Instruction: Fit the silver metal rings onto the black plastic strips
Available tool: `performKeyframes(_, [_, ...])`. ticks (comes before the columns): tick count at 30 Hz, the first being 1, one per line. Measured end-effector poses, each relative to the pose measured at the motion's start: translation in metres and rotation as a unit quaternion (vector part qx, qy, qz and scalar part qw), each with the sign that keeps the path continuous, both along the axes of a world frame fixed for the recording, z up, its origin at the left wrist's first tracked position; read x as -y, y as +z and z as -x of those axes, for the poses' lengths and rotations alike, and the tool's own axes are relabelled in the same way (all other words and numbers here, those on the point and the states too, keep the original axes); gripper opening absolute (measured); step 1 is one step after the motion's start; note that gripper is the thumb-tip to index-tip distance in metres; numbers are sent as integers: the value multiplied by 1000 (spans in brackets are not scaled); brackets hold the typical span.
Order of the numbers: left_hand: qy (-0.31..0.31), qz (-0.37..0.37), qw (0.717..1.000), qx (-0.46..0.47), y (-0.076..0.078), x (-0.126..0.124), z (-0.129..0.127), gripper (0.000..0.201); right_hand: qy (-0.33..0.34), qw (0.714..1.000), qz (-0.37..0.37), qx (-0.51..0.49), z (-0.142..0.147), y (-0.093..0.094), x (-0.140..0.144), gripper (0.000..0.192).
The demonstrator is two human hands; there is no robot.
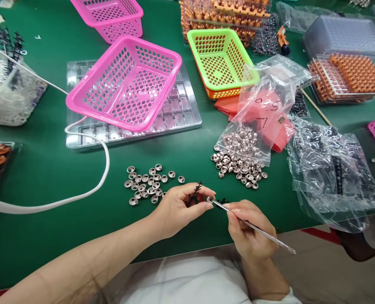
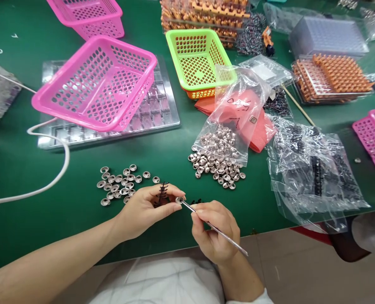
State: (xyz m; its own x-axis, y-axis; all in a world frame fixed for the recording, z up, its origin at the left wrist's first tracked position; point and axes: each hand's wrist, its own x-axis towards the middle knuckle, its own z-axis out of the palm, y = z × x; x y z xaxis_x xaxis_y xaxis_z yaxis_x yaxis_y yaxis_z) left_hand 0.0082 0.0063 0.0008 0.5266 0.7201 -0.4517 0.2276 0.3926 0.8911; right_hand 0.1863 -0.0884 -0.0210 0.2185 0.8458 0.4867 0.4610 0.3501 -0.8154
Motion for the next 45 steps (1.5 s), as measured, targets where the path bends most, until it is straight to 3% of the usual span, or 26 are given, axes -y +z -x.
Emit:
performKeyframes(20, [7,-19,1000,-8,-1,1,-1,25,4,1000,9,14,0,-1,0,34])
performKeyframes(32, [21,-67,998,-3,-5,3,-1,20,20,996,-32,80,0,4,-4,34])
performKeyframes(45, [33,-26,999,15,-4,4,-1,20,23,995,-33,94,0,7,-7,32])
